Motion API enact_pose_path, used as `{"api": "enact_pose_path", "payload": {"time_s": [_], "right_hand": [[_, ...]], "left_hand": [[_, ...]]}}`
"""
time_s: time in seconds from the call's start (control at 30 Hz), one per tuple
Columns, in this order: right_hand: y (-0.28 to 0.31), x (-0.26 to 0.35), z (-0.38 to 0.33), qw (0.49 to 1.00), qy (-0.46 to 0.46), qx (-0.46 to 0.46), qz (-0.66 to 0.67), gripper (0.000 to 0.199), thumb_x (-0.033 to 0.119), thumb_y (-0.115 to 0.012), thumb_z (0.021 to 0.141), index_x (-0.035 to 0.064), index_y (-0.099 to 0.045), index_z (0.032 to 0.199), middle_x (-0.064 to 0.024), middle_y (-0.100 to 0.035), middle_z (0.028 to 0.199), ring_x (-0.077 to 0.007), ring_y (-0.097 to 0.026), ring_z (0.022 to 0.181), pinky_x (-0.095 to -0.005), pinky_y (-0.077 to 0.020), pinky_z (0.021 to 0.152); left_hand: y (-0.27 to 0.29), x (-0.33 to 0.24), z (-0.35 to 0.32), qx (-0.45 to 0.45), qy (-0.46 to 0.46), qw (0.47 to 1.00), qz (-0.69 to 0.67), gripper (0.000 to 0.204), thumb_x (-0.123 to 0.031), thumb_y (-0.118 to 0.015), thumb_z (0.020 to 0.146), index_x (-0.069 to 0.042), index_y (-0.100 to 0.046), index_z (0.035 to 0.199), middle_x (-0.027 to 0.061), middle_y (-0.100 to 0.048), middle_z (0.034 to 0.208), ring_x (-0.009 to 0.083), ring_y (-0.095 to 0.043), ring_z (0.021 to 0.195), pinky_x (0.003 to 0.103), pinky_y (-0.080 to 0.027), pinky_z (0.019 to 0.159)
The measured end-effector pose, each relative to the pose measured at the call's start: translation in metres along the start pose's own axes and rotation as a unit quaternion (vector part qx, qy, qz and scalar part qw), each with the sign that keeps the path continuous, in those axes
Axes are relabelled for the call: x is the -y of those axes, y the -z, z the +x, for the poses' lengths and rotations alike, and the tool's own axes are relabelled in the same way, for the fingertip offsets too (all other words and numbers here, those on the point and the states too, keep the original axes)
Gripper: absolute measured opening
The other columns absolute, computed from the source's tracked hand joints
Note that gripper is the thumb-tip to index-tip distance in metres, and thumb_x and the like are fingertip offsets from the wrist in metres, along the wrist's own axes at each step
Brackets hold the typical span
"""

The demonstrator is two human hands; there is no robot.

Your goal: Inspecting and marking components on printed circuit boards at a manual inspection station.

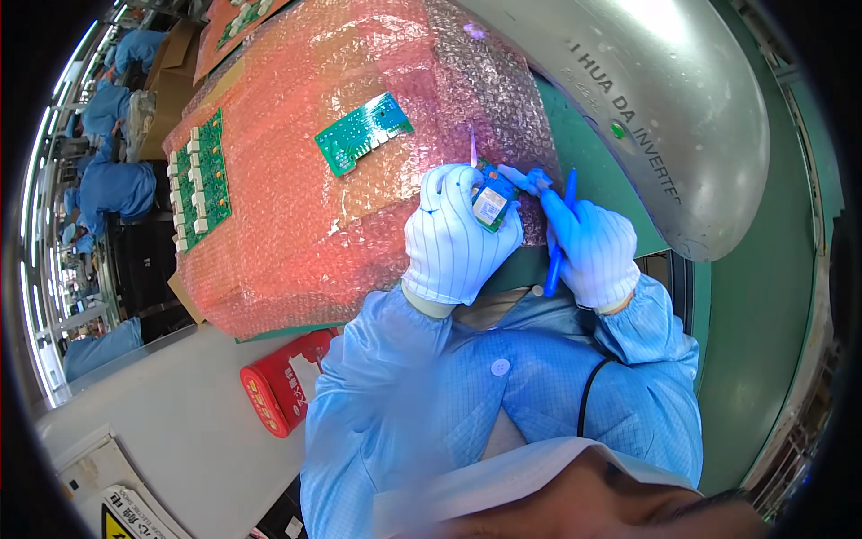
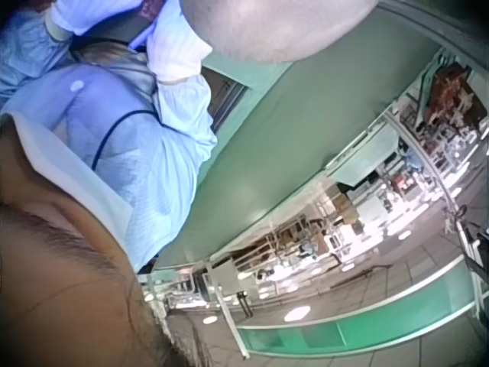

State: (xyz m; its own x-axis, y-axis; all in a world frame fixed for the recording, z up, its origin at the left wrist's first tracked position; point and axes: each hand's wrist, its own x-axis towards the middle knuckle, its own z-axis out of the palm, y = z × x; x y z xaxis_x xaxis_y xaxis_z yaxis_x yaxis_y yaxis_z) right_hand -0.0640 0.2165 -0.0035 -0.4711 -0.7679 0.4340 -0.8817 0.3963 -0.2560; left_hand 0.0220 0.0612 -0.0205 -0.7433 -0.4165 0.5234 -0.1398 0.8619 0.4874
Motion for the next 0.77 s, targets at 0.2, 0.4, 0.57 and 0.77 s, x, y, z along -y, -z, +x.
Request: {"api": "enact_pose_path", "payload": {"time_s": [0.2, 0.4, 0.57, 0.77], "right_hand": [[0.003, -0.008, -0.015, 0.994, -0.027, -0.101, 0.025, 0.041, 0.007, -0.066, 0.075, 0.0081, -0.066, 0.115, -0.01, -0.051, 0.061, -0.0276, -0.054, 0.051, -0.0405, -0.0396, 0.047], [0.007, -0.008, 0.004, 0.999, 0.002, -0.003, 0.045, 0.045, 0.01, -0.066, 0.074, 0.0089, -0.063, 0.119, -0.009, -0.05, 0.064, -0.0272, -0.053, 0.053, -0.0397, -0.04, 0.048], [0.002, -0.003, -0.003, 1.0, -0.02, -0.01, -0.002, 0.047, 0.01, -0.065, 0.074, 0.0104, -0.062, 0.121, -0.0074, -0.05, 0.065, -0.0258, -0.052, 0.052, -0.0394, -0.0406, 0.048], [0.004, 0.006, 0.007, 1.0, -0.028, -0.003, 0.005, 0.053, 0.013, -0.066, 0.075, 0.0129, -0.06, 0.127, -0.0056, -0.046, 0.062, -0.0248, -0.05, 0.049, -0.0392, -0.0397, 0.046]], "left_hand": [[-0.001, 0.002, 0.001, -0.005, -0.024, 0.999, 0.021, 0.04, -0.018, -0.073, 0.067, -0.007, -0.054, 0.101, 0.0104, -0.058, 0.092, 0.0281, -0.063, 0.078, 0.037, -0.053, 0.057], [0.0, 0.003, 0.001, -0.003, -0.019, 1.0, 0.02, 0.041, -0.021, -0.074, 0.068, -0.007, -0.054, 0.101, 0.01, -0.058, 0.092, 0.0276, -0.063, 0.078, 0.036, -0.053, 0.058], [-0.003, 0.004, -0.001, 0.003, -0.031, 0.999, 0.026, 0.046, -0.027, -0.078, 0.068, -0.007, -0.055, 0.102, 0.0103, -0.057, 0.094, 0.0268, -0.062, 0.079, 0.036, -0.053, 0.057], [0.002, 0.004, -0.001, 0.015, -0.019, 0.998, 0.055, 0.046, -0.026, -0.077, 0.069, -0.007, -0.054, 0.105, 0.0102, -0.057, 0.094, 0.0276, -0.063, 0.08, 0.035, -0.053, 0.058]]}}
